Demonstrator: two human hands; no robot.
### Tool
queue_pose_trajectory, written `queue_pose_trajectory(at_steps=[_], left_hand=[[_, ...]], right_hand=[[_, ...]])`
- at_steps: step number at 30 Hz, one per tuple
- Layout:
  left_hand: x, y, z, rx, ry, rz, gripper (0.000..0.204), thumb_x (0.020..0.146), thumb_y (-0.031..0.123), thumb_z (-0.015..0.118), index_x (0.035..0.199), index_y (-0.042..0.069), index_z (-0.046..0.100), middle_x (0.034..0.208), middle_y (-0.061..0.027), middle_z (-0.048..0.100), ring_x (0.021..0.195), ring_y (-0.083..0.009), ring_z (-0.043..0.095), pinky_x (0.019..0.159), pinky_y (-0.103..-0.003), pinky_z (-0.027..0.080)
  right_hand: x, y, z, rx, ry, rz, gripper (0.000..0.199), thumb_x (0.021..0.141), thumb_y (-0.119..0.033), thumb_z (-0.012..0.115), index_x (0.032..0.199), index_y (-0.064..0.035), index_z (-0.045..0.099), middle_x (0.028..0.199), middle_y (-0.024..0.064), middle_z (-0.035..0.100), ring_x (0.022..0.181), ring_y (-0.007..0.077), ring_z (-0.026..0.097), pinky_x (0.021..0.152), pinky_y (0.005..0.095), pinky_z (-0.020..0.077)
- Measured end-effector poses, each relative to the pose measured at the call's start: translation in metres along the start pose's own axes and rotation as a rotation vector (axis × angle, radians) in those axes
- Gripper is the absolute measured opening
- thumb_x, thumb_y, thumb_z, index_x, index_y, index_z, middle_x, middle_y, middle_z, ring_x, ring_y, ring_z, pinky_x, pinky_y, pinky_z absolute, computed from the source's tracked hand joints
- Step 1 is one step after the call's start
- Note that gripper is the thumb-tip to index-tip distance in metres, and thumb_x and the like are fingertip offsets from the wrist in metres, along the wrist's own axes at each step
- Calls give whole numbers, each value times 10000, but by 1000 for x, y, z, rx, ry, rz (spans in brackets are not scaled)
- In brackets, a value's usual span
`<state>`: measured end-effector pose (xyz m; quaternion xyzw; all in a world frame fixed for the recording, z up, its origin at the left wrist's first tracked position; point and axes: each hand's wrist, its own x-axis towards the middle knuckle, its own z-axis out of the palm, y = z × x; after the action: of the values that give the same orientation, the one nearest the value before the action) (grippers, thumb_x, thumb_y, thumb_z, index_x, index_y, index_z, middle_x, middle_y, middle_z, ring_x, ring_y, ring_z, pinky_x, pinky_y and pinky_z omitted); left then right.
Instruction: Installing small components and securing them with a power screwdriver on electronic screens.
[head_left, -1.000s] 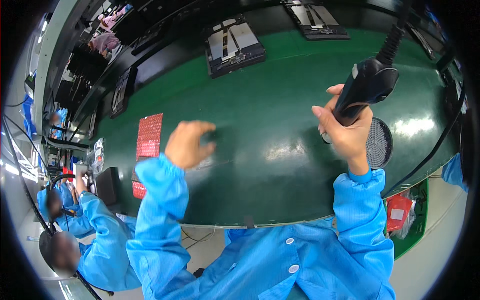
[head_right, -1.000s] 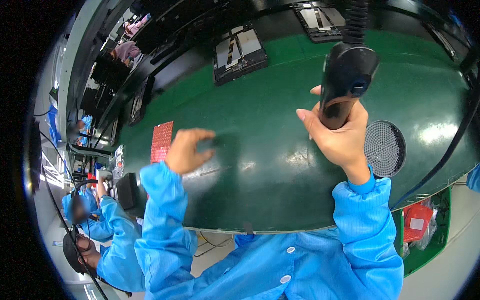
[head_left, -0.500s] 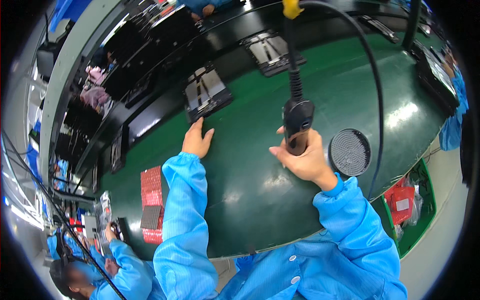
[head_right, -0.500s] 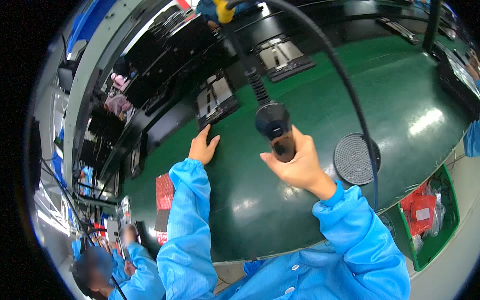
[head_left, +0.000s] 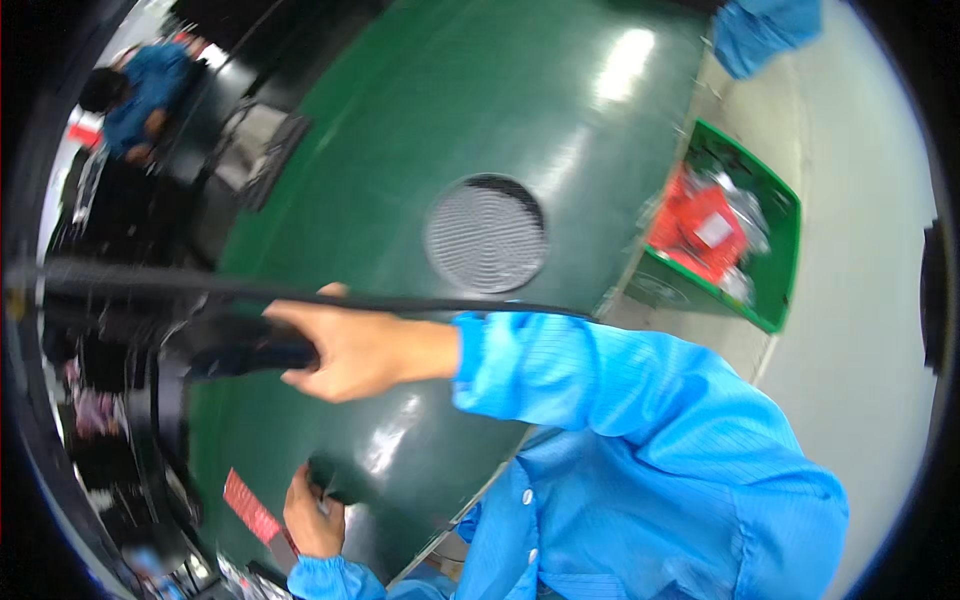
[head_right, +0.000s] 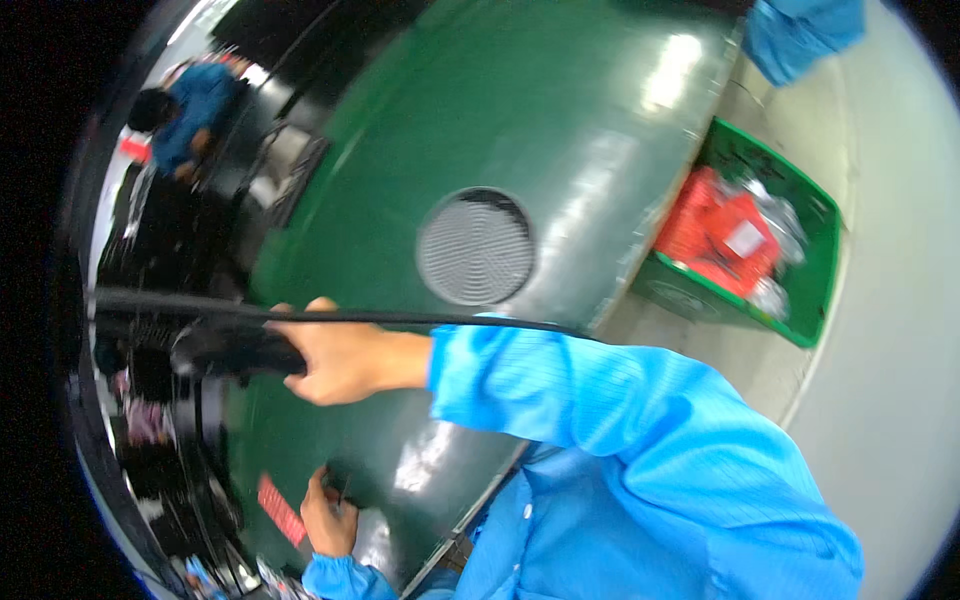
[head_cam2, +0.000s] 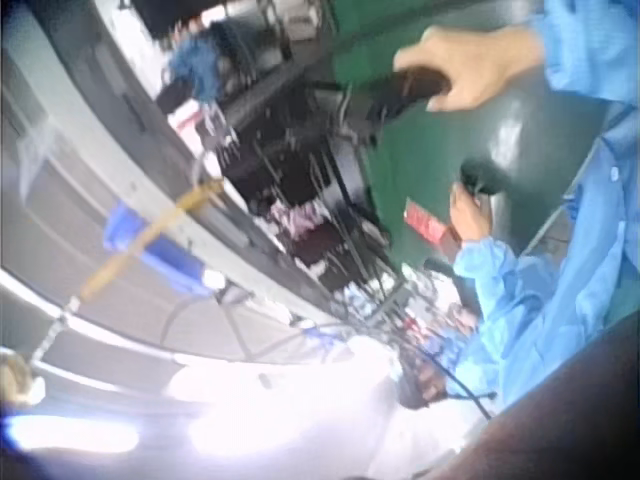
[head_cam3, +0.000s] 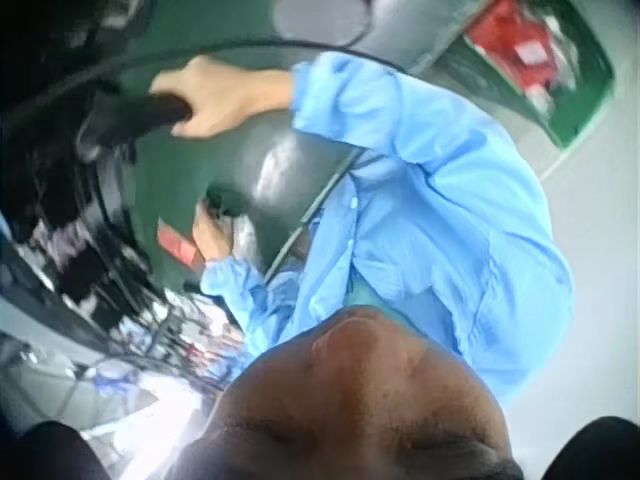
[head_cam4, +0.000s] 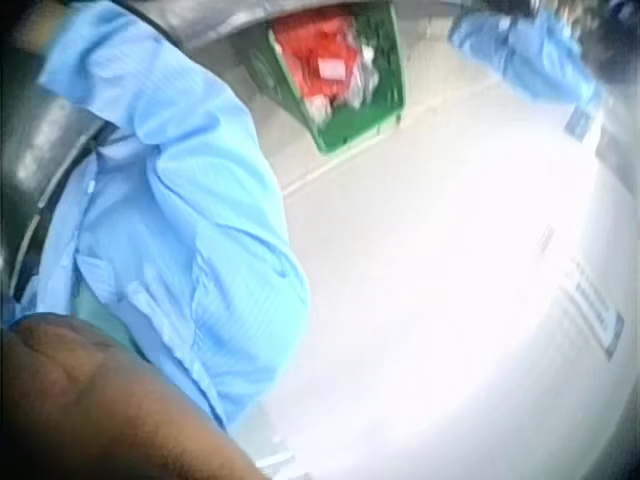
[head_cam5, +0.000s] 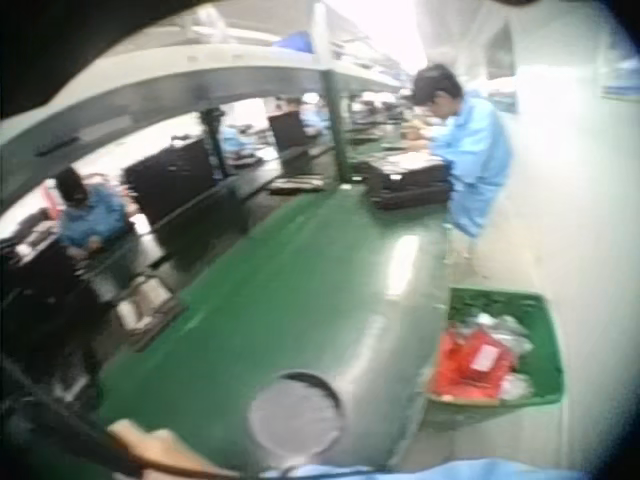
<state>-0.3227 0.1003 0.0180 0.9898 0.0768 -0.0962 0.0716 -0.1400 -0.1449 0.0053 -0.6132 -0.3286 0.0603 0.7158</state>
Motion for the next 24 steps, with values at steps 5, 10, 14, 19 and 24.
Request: queue_pose_trajectory(at_steps=[5, 10, 14, 19, 24], left_hand=[[14, 10, -1, 8, -26, 110, 385, 611, -23, 597, 995, -16, 559, 792, -175, 593, 760, -350, 593, 692, -426, 475], [29, 45, 2, 86, -33, 396, 213, 585, -15, 590, 794, -12, 548, 756, -190, 574, 694, -371, 582, 646, -430, 474], [40, 68, -1, 239, -136, 471, 205, 603, -24, 587, 800, 10, 541, 738, -167, 538, 719, -371, 556, 656, -473, 467], [43, 72, -9, 209, -278, 502, 141, 599, -19, 619, 718, 13, 552, 717, -159, 573, 659, -360, 572, 618, -438, 483], [25, 193, -60, -124, -242, 874, 164, 660, 21, 666, 819, 59, 649, 707, -104, 625, 597, -235, 593, 531, -265, 476]], right_hand=[[-5, 1, -2, -76, 220, -245, 315, 704, -30, 644, 990, -18, 514, 717, 165, 582, 641, 326, 591, 555, 393, 430], [-12, -10, -11, 4, 206, -199, 318, 700, -27, 639, 987, -9, 505, 630, 166, 569, 590, 334, 588, 531, 403, 437], [-14, -16, -18, 120, 93, -2, 357, 687, -33, 562, 1041, -54, 518, 953, 160, 556, 896, 389, 506, 787, 458, 404], [-4, -1, -13, 3, 288, -223, 217, 710, -15, 601, 902, 27, 508, 581, 192, 572, 550, 377, 587, 512, 435, 441], [-3, -5, -21, -36, 277, -190, 210, 723, -14, 582, 908, 40, 497, 575, 208, 568, 561, 399, 585, 526, 462, 445]])
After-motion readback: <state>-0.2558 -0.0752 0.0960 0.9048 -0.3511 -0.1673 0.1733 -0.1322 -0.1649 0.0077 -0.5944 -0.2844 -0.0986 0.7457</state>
